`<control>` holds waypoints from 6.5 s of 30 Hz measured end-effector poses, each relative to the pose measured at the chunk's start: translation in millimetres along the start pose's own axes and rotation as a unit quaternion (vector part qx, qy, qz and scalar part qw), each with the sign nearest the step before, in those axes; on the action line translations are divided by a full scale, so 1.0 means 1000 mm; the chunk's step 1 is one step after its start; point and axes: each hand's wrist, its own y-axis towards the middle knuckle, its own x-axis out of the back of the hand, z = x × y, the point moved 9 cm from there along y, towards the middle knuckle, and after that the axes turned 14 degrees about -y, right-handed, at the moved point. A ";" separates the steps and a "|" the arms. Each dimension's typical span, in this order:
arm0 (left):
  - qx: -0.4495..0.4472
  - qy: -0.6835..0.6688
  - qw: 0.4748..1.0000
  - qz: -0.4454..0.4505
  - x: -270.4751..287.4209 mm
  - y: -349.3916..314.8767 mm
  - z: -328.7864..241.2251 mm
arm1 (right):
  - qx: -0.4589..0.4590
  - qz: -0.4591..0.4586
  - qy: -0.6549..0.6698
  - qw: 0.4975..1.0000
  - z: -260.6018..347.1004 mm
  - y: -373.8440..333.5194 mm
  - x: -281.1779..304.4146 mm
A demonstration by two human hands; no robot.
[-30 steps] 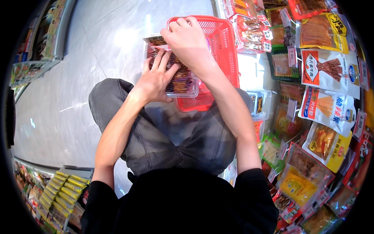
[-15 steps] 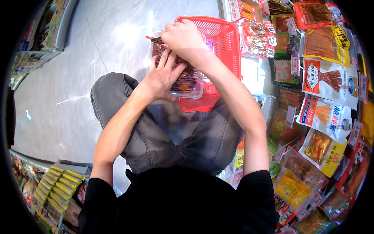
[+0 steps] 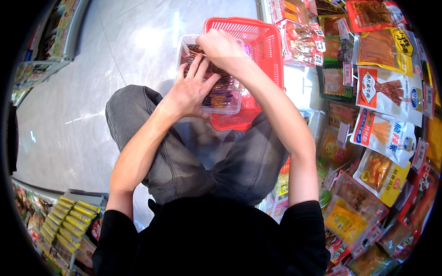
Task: The person picks up snack packages from a basket and transfers them into a clear plastic container, then places the container onto a supermarket shelf.
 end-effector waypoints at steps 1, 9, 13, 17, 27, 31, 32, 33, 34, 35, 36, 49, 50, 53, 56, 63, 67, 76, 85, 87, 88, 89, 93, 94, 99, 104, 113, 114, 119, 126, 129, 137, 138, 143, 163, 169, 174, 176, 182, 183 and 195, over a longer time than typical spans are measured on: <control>-0.003 -0.008 1.000 -0.002 -0.001 0.000 0.001 | -0.010 0.010 0.042 0.999 -0.001 0.002 -0.008; 0.032 -0.084 0.977 -0.192 0.062 -0.019 0.023 | -0.010 -0.054 0.029 0.998 -0.002 -0.009 -0.011; 0.141 -0.249 0.928 -0.237 0.058 -0.024 0.073 | -0.043 -0.099 0.066 0.992 -0.014 -0.020 -0.009; 0.164 -0.295 0.927 -0.166 0.038 -0.017 0.076 | -0.076 -0.168 0.104 0.977 -0.026 -0.029 -0.001; 0.189 -0.293 0.927 -0.141 0.031 -0.013 0.077 | -0.032 -0.085 0.184 0.979 -0.023 -0.018 -0.035; 0.191 -0.293 0.927 -0.132 0.025 -0.016 0.088 | -0.048 0.024 0.149 0.987 -0.016 -0.015 -0.045; 0.192 -0.302 0.925 -0.128 0.025 -0.016 0.090 | -0.053 0.056 0.136 0.988 -0.015 -0.016 -0.047; 0.198 -0.310 0.921 -0.124 0.025 -0.019 0.093 | -0.090 0.107 0.088 0.986 -0.013 -0.020 -0.048; 0.201 -0.323 0.917 -0.119 0.021 -0.019 0.093 | -0.094 0.116 0.065 0.987 -0.009 -0.026 -0.046; 0.201 -0.326 0.916 -0.124 0.019 -0.018 0.095 | -0.097 0.125 0.042 0.987 -0.005 -0.031 -0.045; 0.200 -0.328 0.914 -0.127 0.019 -0.014 0.096 | -0.101 0.134 0.018 0.986 -0.005 -0.035 -0.044; 0.145 -0.324 0.934 -0.026 0.049 0.028 0.081 | -0.434 -0.231 0.354 0.796 -0.182 -0.143 -0.090; 0.137 -0.334 0.932 -0.030 0.047 0.034 0.077 | -0.457 -0.083 0.341 0.817 -0.190 -0.147 -0.138; 0.137 -0.359 0.922 -0.043 0.048 0.028 0.067 | -0.408 0.117 0.180 0.887 -0.149 -0.162 -0.215; 0.127 -0.296 0.946 -0.049 0.051 0.014 0.096 | -0.367 0.209 0.274 0.864 -0.088 -0.145 -0.256; 0.137 -0.311 0.939 -0.056 0.044 0.020 0.085 | -0.432 0.226 0.205 0.849 -0.013 -0.159 -0.328; 0.129 -0.294 0.945 -0.066 0.044 0.019 0.083 | -0.444 0.209 0.203 0.847 -0.027 -0.158 -0.323; 0.125 -0.256 0.956 -0.071 0.044 0.010 0.093 | -0.511 0.051 0.245 0.822 -0.114 -0.168 -0.158; 0.109 -0.277 0.953 -0.062 0.040 0.018 0.071 | -0.356 -0.290 0.391 0.798 -0.164 -0.189 0.002; 0.106 -0.262 0.957 -0.065 0.040 0.020 0.066 | -0.308 -0.303 0.446 0.784 -0.158 -0.190 0.016; 0.107 -0.265 0.956 -0.067 0.040 0.021 0.065 | -0.291 -0.304 0.479 0.771 -0.155 -0.191 0.020; 0.107 -0.268 0.955 -0.070 0.038 0.022 0.064 | -0.292 -0.315 0.502 0.751 -0.158 -0.198 0.016; 0.097 -0.242 0.963 -0.064 0.038 0.022 0.063 | -0.232 -0.310 0.444 0.808 -0.131 -0.195 0.053; 0.098 -0.251 0.961 -0.068 0.037 0.022 0.064 | -0.259 -0.244 0.483 0.800 -0.131 -0.199 0.043; 0.105 -0.274 0.953 -0.073 0.031 0.020 0.069 | -0.203 -0.173 0.835 0.481 -0.097 -0.188 0.022; 0.111 -0.271 0.953 -0.074 0.031 0.017 0.070 | -0.251 -0.173 0.842 0.445 -0.081 -0.185 0.005; 0.094 -0.257 0.958 -0.079 0.032 0.021 0.067 | -0.284 -0.158 0.796 0.510 -0.107 -0.208 -0.008; 0.108 -0.263 0.956 -0.075 0.033 0.020 0.065 | -0.323 -0.182 0.743 0.557 -0.102 -0.206 0.002; 0.054 -0.224 0.967 -0.106 0.038 0.018 0.059 | -0.302 -0.277 0.482 0.774 -0.117 -0.215 0.030; 0.107 -0.232 0.963 -0.087 0.036 0.020 0.058 | -0.207 -0.308 0.745 0.554 -0.109 -0.192 0.026; 0.088 -0.204 0.970 -0.099 0.037 0.018 0.059 | -0.180 -0.266 0.808 0.494 -0.099 -0.185 0.013; 0.108 -0.197 0.970 -0.089 0.038 0.022 0.048 | -0.220 -0.271 0.839 0.418 -0.085 -0.165 -0.022; 0.102 -0.184 0.973 -0.093 0.038 0.022 0.048 | -0.219 -0.270 0.837 0.423 -0.082 -0.160 -0.022; 0.074 -0.145 0.982 -0.100 0.033 0.022 0.052 | -0.222 -0.278 0.814 0.459 -0.065 -0.122 -0.015; 0.093 -0.206 0.963 -0.144 0.038 0.013 0.053 | -0.197 -0.188 0.570 0.775 -0.076 -0.101 -0.005; 0.070 -0.199 0.967 -0.145 0.041 0.016 0.046 | -0.196 -0.247 0.439 0.841 -0.077 -0.101 0.011; 0.091 -0.203 0.966 -0.130 0.039 0.019 0.047 | -0.190 -0.275 0.447 0.829 -0.077 -0.090 -0.004; 0.099 -0.200 0.967 -0.126 0.039 0.018 0.049 | -0.180 -0.267 0.322 0.890 -0.072 -0.091 0.008; 0.098 -0.190 0.969 -0.123 0.037 0.018 0.052 | -0.149 -0.199 -0.014 0.968 -0.059 -0.094 0.022; 0.095 -0.192 0.969 -0.125 0.037 0.018 0.051 | -0.138 -0.224 0.003 0.965 -0.055 -0.095 0.027; 0.107 -0.156 0.976 -0.111 0.036 0.018 0.048 | -0.117 -0.282 0.025 0.952 -0.040 -0.094 0.015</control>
